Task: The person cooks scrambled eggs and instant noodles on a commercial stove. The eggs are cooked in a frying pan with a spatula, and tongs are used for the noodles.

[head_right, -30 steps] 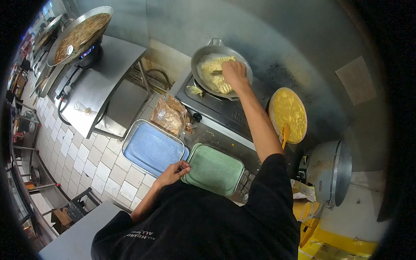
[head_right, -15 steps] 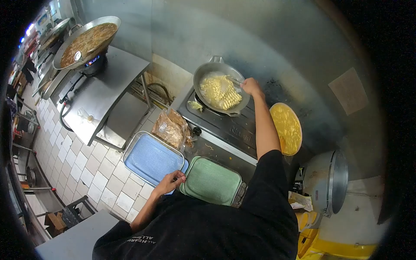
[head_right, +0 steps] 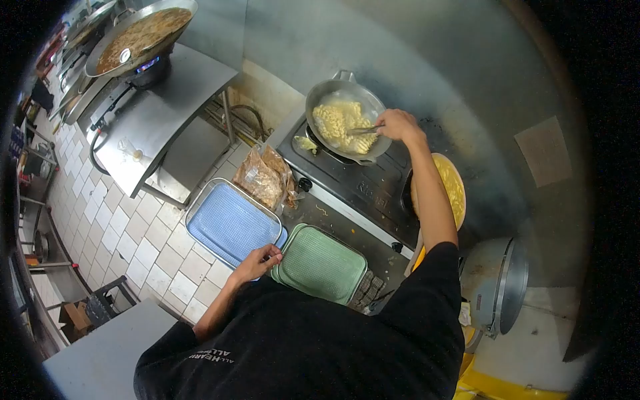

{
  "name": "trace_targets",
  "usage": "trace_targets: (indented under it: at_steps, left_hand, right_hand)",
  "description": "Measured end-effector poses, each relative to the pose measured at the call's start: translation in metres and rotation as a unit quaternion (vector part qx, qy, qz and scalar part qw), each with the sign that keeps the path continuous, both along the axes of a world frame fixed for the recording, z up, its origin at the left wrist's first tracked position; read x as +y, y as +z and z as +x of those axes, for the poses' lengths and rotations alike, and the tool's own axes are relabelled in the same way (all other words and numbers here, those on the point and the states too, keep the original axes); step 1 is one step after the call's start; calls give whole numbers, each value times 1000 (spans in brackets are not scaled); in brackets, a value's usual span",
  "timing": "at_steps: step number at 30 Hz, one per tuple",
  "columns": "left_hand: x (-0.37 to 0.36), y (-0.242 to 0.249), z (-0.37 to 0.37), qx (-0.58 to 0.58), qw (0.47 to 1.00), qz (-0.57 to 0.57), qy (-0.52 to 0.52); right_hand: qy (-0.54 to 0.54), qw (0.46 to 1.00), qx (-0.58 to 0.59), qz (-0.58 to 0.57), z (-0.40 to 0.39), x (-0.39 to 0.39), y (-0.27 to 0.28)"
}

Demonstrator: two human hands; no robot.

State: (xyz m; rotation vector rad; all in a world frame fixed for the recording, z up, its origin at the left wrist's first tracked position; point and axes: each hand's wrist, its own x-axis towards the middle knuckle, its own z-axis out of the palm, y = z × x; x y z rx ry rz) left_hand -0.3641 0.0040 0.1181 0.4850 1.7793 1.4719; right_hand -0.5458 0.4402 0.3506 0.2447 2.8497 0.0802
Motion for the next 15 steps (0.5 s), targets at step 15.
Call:
trace_targets:
  at_steps: [15]
  left_hand:
    - [-1, 4, -3, 1, 1000, 3, 7]
  right_hand:
    - [-37, 985, 155, 67, -35, 18, -48]
